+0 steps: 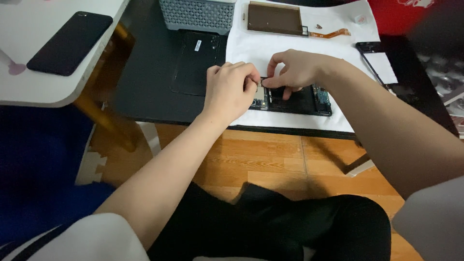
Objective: Repairing a smartphone by connecting internal ribbon cables and installing the battery.
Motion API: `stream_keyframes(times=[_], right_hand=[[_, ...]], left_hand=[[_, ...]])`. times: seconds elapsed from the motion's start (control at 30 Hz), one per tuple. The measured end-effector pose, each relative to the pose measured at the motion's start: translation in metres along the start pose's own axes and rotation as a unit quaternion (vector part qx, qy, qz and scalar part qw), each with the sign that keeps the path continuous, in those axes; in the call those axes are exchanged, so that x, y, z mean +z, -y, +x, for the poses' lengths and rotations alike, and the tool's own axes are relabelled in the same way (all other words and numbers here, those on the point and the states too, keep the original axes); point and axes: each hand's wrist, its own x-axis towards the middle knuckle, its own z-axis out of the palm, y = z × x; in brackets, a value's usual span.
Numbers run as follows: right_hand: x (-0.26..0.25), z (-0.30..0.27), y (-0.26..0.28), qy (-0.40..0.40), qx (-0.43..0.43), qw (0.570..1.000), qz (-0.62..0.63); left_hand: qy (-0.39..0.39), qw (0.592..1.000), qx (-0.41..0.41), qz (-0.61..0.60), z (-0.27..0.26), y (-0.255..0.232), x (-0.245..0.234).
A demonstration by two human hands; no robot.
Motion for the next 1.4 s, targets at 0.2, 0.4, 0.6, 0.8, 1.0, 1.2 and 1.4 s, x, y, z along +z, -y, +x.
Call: stream_keyframes(times=[0.2, 0.4, 0.6, 0.8, 1.0, 1.2, 1.4], right_hand=[[-0.001, -0.019, 0.018, -0.001, 0.023, 0.999, -0.042], [-0.008, -0.004, 0.029, 0.045, 0.069, 0.985, -0.151], [-0.008, -0.012, 0.04, 0.058, 0.076, 0.97, -0.225], [-0.013, 0.001, 0.004, 0.05, -0.021, 0.995, -0.085], [-0.015, 0.008, -0.001, 0.051, -0.045, 0.993, -0.1], [-0.014, 0.021, -0.018, 0.026, -0.087, 0.995, -0.04], [-0.009, 0.044, -0.087, -0.184, -0.127, 0.945, 0.24]], left_hand=[[0.011, 1.0, -0.006, -0.012, 0.0, -0.003, -0.004], [0.007, 1.0, -0.003, 0.005, 0.001, 0.0, 0.001], [0.004, 0.999, 0.03, 0.027, -0.001, -0.004, -0.003], [0.041, 0.996, 0.06, 0.056, -0.002, -0.001, -0.002], [0.055, 0.992, 0.075, 0.082, -0.002, -0.003, 0.0], [0.06, 0.989, 0.058, 0.123, 0.018, -0.008, 0.006], [0.011, 0.984, 0.052, 0.171, 0.034, -0.003, 0.023]])
